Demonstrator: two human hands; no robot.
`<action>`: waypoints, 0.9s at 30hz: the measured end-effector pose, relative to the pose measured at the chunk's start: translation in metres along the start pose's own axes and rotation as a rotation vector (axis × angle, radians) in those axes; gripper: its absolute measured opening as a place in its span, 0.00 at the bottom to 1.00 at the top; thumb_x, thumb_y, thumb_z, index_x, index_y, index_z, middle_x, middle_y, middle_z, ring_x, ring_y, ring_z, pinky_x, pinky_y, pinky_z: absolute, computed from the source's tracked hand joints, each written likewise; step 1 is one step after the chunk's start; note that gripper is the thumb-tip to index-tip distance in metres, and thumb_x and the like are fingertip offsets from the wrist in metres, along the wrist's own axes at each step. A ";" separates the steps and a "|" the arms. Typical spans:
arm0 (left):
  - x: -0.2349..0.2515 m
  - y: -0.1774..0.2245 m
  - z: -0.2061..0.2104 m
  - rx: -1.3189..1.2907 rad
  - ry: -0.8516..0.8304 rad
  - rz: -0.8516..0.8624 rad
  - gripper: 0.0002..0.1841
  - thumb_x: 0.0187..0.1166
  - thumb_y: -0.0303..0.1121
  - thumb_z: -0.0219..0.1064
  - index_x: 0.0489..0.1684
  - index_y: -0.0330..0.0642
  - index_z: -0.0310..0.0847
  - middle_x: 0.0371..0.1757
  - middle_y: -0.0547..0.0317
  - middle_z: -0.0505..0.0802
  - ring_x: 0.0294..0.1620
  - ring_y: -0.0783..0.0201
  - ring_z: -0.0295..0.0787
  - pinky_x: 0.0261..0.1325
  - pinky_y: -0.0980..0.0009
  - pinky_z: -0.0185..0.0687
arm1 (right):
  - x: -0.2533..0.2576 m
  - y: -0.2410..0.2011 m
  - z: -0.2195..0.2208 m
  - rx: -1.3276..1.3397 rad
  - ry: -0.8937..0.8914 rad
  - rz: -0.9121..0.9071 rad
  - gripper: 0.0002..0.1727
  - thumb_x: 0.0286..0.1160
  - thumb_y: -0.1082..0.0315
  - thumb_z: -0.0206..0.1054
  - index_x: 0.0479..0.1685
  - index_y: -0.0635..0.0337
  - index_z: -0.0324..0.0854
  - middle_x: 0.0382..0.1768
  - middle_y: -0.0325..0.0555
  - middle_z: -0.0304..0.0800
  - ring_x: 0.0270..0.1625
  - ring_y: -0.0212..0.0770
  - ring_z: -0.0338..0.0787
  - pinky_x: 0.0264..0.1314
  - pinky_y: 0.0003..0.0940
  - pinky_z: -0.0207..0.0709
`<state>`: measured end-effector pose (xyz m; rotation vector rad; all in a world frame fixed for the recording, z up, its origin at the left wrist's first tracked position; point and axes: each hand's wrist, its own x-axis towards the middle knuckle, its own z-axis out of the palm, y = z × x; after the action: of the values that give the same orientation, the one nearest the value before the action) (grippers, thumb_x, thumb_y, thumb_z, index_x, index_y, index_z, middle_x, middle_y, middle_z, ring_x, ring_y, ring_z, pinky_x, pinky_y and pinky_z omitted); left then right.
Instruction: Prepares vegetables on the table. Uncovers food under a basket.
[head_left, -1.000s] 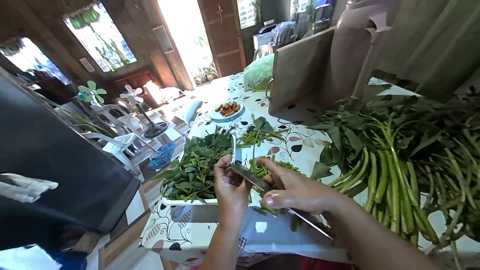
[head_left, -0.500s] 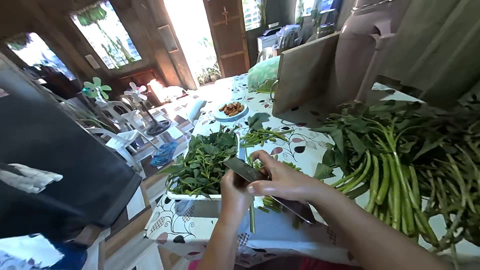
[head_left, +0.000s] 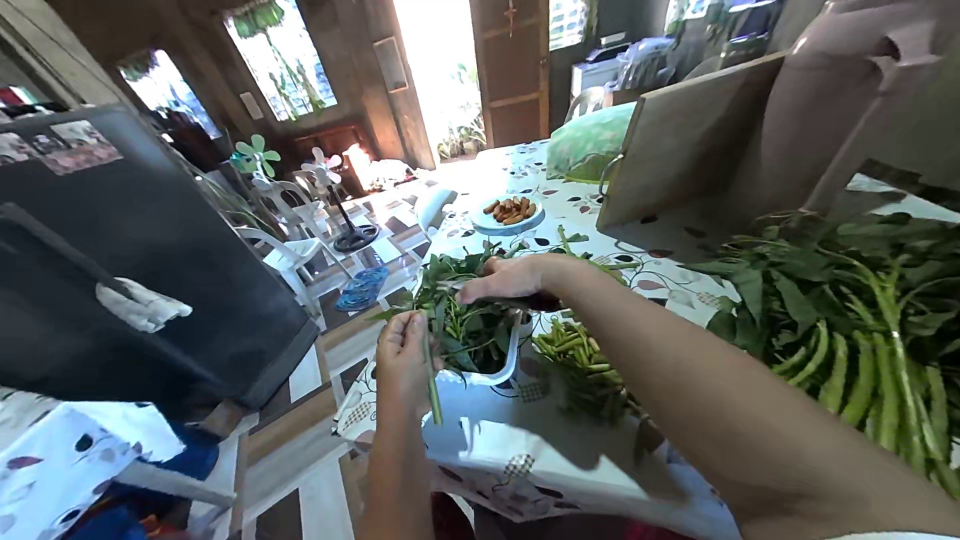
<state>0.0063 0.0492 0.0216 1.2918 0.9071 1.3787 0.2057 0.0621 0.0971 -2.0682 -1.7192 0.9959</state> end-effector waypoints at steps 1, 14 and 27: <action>-0.002 0.002 0.001 -0.024 0.032 0.050 0.10 0.94 0.29 0.48 0.47 0.37 0.75 0.20 0.67 0.78 0.13 0.77 0.73 0.17 0.83 0.75 | -0.002 -0.007 -0.003 -0.060 0.020 0.004 0.55 0.69 0.33 0.71 0.90 0.59 0.55 0.74 0.65 0.76 0.75 0.60 0.78 0.74 0.65 0.68; 0.054 -0.011 0.018 1.346 -0.459 0.181 0.21 0.86 0.42 0.65 0.53 0.27 0.86 0.53 0.23 0.89 0.62 0.25 0.84 0.65 0.26 0.70 | -0.074 0.013 0.016 -0.561 0.271 -0.023 0.50 0.55 0.52 0.85 0.83 0.55 0.67 0.54 0.57 0.88 0.57 0.60 0.88 0.51 0.65 0.79; -0.004 0.019 0.082 0.544 -0.655 0.298 0.16 0.85 0.32 0.50 0.55 0.37 0.83 0.38 0.67 0.86 0.26 0.80 0.76 0.32 0.78 0.76 | -0.129 0.127 0.065 1.117 0.014 -0.833 0.60 0.57 0.44 0.78 0.89 0.55 0.42 0.31 0.27 0.77 0.21 0.15 0.71 0.21 0.11 0.66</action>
<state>0.0833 0.0328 0.0508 2.1970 0.6554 0.8239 0.2511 -0.1065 0.0156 -0.5831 -1.2744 1.1838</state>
